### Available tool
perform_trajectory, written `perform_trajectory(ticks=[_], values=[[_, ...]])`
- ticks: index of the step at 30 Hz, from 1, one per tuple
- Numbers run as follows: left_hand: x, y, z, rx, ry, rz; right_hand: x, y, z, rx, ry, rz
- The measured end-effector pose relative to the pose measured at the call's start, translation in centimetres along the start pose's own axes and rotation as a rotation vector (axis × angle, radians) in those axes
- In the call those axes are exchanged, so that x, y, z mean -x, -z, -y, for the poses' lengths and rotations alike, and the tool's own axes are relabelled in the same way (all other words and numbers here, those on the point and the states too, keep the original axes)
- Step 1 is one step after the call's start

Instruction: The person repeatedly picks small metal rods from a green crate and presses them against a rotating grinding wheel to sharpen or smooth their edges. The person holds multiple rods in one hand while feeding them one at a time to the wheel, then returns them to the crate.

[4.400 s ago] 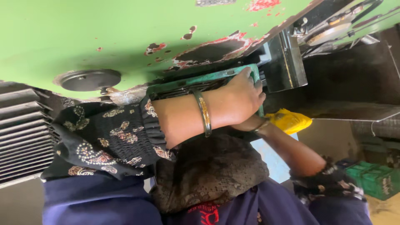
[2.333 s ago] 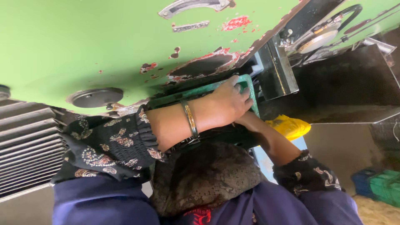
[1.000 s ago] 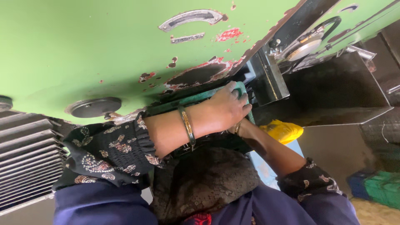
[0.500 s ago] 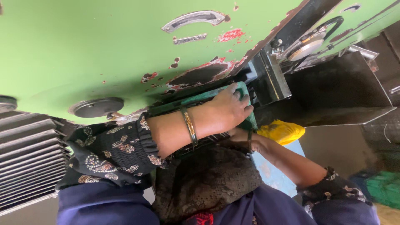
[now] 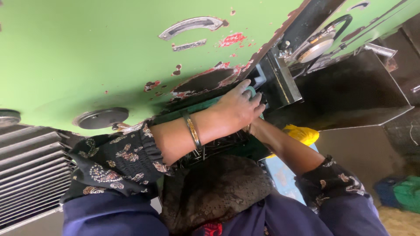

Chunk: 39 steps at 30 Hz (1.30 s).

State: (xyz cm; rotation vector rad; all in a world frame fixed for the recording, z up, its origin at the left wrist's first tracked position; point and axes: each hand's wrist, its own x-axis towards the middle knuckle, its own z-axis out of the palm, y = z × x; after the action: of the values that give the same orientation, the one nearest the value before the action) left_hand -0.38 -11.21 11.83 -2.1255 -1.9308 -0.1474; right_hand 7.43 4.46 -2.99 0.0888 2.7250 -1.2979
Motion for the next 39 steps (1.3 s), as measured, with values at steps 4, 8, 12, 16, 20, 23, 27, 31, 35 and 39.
perform_trajectory(ticks=[4, 8, 12, 16, 20, 23, 27, 31, 35, 39], values=[[-0.2, 0.6, -0.6, -0.078, -0.003, -0.057, 2.5, -0.5, 0.0, -0.139, -0.128, 0.099], [-0.1, 0.5, -1.1, -0.073, -0.021, -0.077, 7.2, -0.9, -0.7, -0.421, -0.264, 0.370], [-0.5, 0.8, -2.0, -0.102, -0.061, -0.119, 9.6, -0.3, -0.5, -0.625, -0.214, 0.209], [-1.1, 2.8, -2.7, -0.002, -0.029, -0.007, 13.2, 3.1, 1.5, -1.080, -0.326, 0.109], [-2.2, 5.6, -4.1, 0.056, -0.004, 0.046, 19.8, 7.4, 3.1, -1.505, -0.118, -0.100], [-3.8, 7.3, -5.1, 0.064, 0.004, 0.157, 22.7, 9.9, 2.6, -1.733, 0.109, -0.217], [-8.8, 6.9, -4.4, 0.261, 0.161, 0.348, 23.3, 11.0, 0.4, -1.768, 0.312, -0.351], [-14.8, 1.2, -5.0, 0.522, 0.182, -0.171, 23.0, 10.1, -1.3, -1.846, 0.245, -0.513], [-17.0, -6.3, -7.8, 0.708, 0.536, -0.508, 23.5, 8.9, -1.3, -1.928, 0.040, -0.538], [-15.4, -9.6, -9.3, 0.863, 0.593, -0.619, 24.5, 8.2, -0.7, -1.786, 0.015, -0.600]])
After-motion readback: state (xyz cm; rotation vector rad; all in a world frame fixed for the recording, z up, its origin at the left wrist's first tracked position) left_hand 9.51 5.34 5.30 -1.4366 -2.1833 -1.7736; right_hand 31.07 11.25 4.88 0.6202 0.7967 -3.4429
